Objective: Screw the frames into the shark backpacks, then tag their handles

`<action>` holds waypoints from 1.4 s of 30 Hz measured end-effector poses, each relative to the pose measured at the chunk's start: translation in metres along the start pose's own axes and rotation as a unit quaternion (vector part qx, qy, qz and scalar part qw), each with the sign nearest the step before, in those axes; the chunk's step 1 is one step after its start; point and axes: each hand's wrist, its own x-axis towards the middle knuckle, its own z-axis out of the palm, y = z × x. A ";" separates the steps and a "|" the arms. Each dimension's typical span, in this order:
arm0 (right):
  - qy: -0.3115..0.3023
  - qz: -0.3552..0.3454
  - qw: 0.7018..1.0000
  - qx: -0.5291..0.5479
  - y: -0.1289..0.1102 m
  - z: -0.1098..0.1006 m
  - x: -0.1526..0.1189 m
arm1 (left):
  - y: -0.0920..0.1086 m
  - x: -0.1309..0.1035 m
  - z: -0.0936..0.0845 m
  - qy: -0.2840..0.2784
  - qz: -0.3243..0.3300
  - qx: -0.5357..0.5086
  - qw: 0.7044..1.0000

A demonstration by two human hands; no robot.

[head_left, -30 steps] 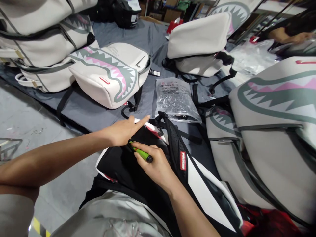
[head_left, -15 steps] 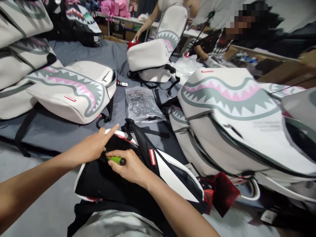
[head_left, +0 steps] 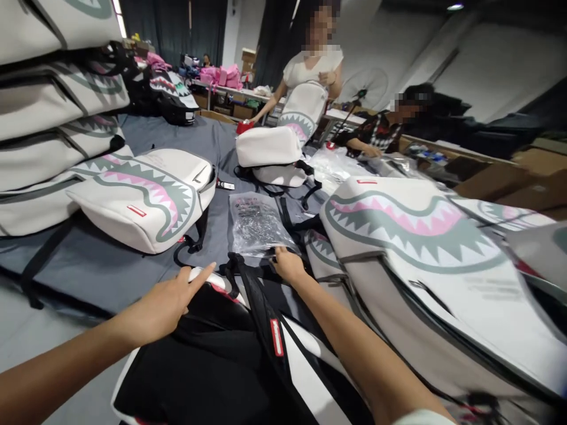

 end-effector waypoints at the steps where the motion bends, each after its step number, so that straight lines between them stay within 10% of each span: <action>1: 0.000 0.007 1.000 -0.011 -0.001 0.005 0.009 | 0.002 0.000 -0.002 -0.009 -0.005 -0.001 1.000; 13: 0.007 -0.026 1.000 -0.006 0.008 0.026 0.021 | 0.009 0.008 -0.010 -0.066 -0.050 0.006 0.997; 23: 0.157 0.017 0.964 0.213 0.020 -0.046 -0.060 | 0.000 0.002 -0.007 -0.020 -0.020 0.007 1.000; 30: 0.097 -0.050 0.799 0.591 -0.023 -0.112 -0.163 | 0.006 -0.002 -0.012 -0.014 -0.021 0.016 1.000; 33: 0.060 -0.083 0.779 0.619 -0.048 -0.116 -0.184 | 0.005 -0.011 -0.008 0.023 -0.015 -0.020 0.999; 42: 0.151 -0.229 0.919 0.283 -0.100 -0.103 -0.187 | 0.007 -0.074 0.031 0.357 0.026 -0.119 0.926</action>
